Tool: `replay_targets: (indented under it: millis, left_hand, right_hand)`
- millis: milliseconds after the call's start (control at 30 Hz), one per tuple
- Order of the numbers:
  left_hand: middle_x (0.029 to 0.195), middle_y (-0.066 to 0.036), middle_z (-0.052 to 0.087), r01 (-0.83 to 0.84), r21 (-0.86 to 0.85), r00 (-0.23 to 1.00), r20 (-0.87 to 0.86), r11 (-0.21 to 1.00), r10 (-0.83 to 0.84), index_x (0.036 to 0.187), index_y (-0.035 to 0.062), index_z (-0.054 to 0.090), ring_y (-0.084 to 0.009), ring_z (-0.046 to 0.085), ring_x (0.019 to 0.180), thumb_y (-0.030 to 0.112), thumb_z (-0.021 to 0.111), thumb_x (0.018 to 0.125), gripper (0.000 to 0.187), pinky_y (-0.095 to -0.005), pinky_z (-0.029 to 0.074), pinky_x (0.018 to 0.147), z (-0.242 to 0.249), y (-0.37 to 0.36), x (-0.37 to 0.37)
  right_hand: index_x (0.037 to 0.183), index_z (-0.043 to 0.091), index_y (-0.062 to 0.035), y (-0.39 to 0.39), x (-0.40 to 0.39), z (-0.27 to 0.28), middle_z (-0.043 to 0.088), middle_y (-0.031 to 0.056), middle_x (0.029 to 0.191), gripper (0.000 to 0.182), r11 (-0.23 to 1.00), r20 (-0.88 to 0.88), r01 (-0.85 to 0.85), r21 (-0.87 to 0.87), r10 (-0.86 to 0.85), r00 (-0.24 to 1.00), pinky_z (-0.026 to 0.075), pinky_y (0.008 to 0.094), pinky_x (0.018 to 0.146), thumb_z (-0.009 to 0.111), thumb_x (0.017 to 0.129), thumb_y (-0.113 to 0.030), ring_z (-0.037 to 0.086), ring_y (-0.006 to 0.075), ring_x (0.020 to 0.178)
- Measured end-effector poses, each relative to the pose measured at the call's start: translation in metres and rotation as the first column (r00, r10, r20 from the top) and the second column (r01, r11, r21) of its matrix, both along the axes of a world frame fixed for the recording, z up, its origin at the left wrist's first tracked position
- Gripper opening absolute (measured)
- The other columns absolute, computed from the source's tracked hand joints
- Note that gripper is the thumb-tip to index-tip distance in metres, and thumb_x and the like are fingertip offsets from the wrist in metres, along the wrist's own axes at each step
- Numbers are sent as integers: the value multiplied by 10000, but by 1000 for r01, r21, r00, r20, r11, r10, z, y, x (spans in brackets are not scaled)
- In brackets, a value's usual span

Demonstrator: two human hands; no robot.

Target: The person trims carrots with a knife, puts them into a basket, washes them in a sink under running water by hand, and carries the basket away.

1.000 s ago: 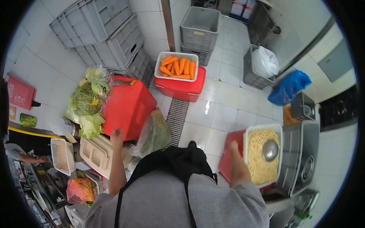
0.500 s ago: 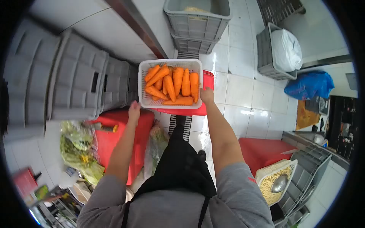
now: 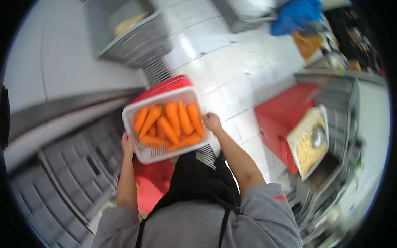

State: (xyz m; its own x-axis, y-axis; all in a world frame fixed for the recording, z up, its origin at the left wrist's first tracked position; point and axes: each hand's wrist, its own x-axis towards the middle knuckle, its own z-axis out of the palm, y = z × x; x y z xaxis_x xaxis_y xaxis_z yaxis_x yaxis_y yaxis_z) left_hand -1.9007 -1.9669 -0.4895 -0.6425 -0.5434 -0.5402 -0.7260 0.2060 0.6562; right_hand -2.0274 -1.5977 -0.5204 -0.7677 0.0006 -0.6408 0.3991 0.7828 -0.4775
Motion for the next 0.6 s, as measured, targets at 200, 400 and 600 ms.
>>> replay_targets:
  millis: [200, 400, 600]
  left_hand:
    - [670, -26, 511, 502, 75, 791, -443, 862, -422, 773, -14, 504, -83, 428, 611, 77, 520, 777, 93, -234, 375, 559, 118, 128, -77]
    - [663, 14, 495, 780, 233, 549, -700, 580, -457, 733, 4, 511, -41, 405, 599, 70, 525, 802, 96, -205, 347, 527, 291, 181, -124]
    - [587, 64, 393, 938, 1, 246, -705, 346, -665, 668, 29, 467, -20, 313, 534, 69, 541, 798, 155, -192, 245, 454, 485, 346, -43]
  right_hand:
    - [676, 559, 17, 140, 117, 191, 555, 183, 598, 419, 860, -244, 511, 13, -493, 835, 429, 366, 529, 521, 793, -384, 539, 293, 540]
    - [618, 511, 21, 124, 229, 321, 443, 69, 490, 388, 528, -456, 767, -365, -819, 347, 344, 288, 442, 566, 803, -315, 384, 89, 490]
    - [717, 550, 13, 189, 392, 452, 520, 29, 578, 263, 216, -450, 752, -623, -885, -119, 357, 248, 467, 599, 786, -236, 424, 71, 546]
